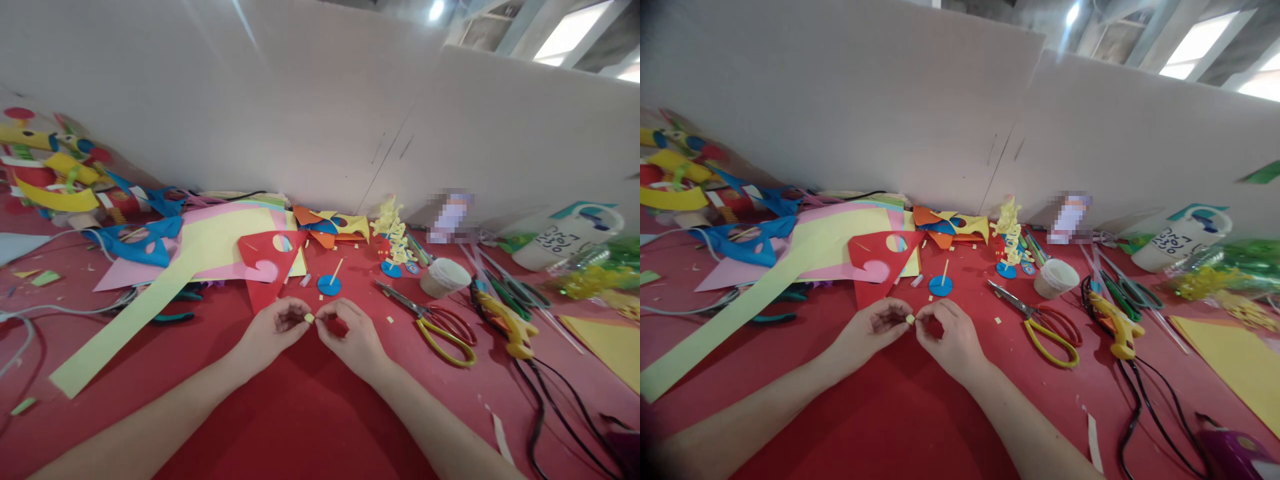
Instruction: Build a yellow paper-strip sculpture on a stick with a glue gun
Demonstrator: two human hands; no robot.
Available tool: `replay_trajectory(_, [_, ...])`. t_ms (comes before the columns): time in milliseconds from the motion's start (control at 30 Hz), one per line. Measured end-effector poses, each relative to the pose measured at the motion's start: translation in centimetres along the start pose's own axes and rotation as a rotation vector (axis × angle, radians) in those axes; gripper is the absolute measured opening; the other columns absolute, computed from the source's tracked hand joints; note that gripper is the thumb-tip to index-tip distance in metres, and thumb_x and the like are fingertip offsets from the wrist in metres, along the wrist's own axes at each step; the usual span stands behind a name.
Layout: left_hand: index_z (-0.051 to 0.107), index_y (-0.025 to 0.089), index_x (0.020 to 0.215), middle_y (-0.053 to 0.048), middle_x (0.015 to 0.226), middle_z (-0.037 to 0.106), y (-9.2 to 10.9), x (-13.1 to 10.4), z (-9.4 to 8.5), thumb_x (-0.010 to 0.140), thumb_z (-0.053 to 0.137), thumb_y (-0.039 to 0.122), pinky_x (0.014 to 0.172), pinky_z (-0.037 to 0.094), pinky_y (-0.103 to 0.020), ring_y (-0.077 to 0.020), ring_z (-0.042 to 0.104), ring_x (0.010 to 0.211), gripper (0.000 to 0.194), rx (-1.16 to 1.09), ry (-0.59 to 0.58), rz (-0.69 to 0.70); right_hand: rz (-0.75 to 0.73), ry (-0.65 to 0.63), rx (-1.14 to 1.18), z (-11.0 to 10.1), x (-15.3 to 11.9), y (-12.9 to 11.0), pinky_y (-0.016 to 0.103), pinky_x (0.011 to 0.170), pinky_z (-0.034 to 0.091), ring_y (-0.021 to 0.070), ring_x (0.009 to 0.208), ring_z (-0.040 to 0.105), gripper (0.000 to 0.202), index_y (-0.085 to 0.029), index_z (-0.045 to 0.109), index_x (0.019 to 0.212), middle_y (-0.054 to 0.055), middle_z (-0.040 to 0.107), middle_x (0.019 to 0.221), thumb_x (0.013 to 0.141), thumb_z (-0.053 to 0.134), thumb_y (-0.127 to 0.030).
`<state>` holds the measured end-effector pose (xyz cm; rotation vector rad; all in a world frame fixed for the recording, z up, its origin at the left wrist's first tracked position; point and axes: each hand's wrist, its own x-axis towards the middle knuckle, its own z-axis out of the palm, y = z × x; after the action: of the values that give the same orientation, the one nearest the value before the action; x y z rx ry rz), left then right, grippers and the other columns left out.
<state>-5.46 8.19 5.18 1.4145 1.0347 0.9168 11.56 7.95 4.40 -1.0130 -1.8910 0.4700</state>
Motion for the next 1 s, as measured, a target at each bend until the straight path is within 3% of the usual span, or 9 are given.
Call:
replay_trajectory(300, [0.059,0.019,0.089,-0.004,0.091,0.065,-0.14,-0.09,-0.08,0.074,0.06,0.028,0.083,0.049,-0.035,-0.0178,0.061,0.088,0.018,0.034,0.006,-0.019,-0.066,-0.045,-0.049,-0.07,0.06,0.01,0.027,0.064,0.049,0.015,0.07,0.057,0.012,-0.021,0.056,0.078,0.002,0.06,0.072,0.074,0.051,-0.01])
replay_trajectory(733, [0.061,0.018,0.087,-0.004,0.089,0.067,0.11,-0.16,-0.12,0.072,0.061,0.026,0.081,0.049,-0.033,-0.0175,0.063,0.086,0.017,0.025,0.019,-0.034,-0.105,-0.012,-0.095,-0.05,-0.03,-0.04,0.027,0.063,0.048,0.0151,0.068,0.056,0.013,-0.021,0.054,0.077,0.002,0.06,0.071,0.072,0.052,-0.009])
replay_trajectory(1000, [0.064,0.016,0.083,-0.004,0.085,0.069,0.12,-0.33,0.14,0.07,0.061,0.024,0.08,0.049,-0.032,-0.0177,0.063,0.084,0.015,0.001,-0.045,-0.046,-0.177,-0.025,-0.196,-0.05,-0.03,-0.31,0.025,0.058,0.045,0.0136,0.06,0.053,0.011,-0.019,0.052,0.069,0.0,0.057,0.063,0.068,0.049,-0.008])
